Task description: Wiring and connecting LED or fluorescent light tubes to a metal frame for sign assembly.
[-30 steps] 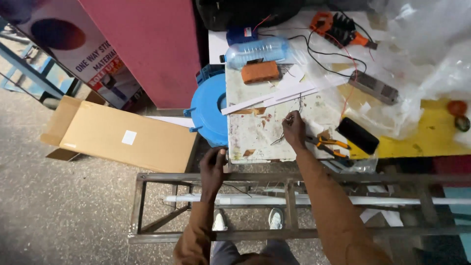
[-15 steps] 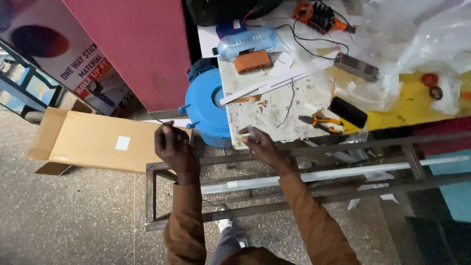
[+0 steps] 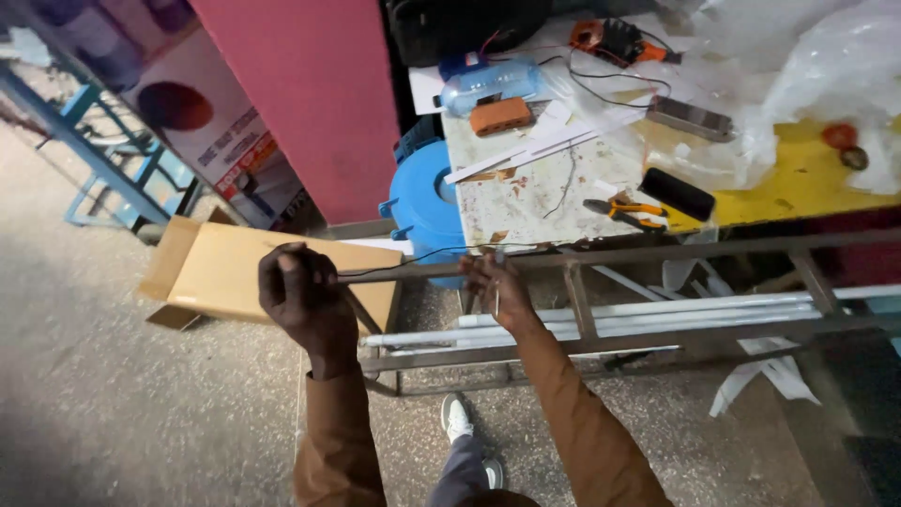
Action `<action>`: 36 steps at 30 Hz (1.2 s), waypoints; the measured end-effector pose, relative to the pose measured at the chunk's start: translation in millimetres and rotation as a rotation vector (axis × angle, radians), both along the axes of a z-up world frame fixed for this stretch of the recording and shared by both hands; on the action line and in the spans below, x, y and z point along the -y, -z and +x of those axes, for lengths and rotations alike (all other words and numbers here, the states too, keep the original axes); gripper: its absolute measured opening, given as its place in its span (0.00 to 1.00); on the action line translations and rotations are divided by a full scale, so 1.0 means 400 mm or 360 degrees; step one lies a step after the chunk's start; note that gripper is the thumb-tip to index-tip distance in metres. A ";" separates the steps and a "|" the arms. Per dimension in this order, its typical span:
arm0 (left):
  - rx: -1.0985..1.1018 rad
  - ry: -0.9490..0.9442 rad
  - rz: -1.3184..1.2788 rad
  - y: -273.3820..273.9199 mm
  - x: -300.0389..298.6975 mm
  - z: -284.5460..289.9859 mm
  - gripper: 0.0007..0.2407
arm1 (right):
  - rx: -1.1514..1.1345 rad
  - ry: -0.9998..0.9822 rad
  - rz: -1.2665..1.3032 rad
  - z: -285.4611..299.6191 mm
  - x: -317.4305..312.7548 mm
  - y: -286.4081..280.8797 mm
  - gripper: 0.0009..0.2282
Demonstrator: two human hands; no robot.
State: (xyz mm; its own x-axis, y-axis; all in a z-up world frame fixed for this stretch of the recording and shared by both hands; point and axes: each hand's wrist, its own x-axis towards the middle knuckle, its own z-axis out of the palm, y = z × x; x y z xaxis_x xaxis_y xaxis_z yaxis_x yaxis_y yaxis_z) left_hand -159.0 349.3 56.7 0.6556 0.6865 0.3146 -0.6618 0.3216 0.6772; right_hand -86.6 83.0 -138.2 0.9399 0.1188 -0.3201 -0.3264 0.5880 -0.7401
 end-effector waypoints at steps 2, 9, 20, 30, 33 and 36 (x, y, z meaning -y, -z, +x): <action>-0.0107 0.0010 0.0006 0.039 -0.025 -0.046 0.09 | -0.0005 -0.0055 -0.0015 -0.022 -0.027 0.009 0.13; -0.0406 0.0246 -0.0055 0.044 -0.068 -0.135 0.07 | 0.0172 -0.0037 0.0427 -0.074 -0.100 0.035 0.16; -0.0743 0.0217 -0.0302 0.233 -0.399 -0.049 0.06 | 0.0204 0.0509 -0.0340 -0.007 -0.296 -0.025 0.12; -0.0544 -0.0273 -0.0321 0.217 -0.730 0.066 0.08 | 0.0273 -0.0285 -0.0664 0.073 -0.528 -0.047 0.22; -0.0279 -0.0554 -0.0158 0.239 -0.822 0.104 0.15 | 0.0117 -0.0290 -0.0723 0.054 -0.503 -0.095 0.24; -0.0380 -0.0612 0.0210 0.210 -0.776 0.095 0.09 | 0.0045 -0.0122 -0.0808 0.005 -0.491 -0.072 0.23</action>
State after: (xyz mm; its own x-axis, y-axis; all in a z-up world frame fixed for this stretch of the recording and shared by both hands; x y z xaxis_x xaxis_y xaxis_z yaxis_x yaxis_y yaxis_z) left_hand -120.9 659.6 -27.3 0.4262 0.8580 0.2868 -0.5367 -0.0153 0.8436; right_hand -84.8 279.4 -109.5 0.9436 0.0239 -0.3301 -0.3304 0.1273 -0.9352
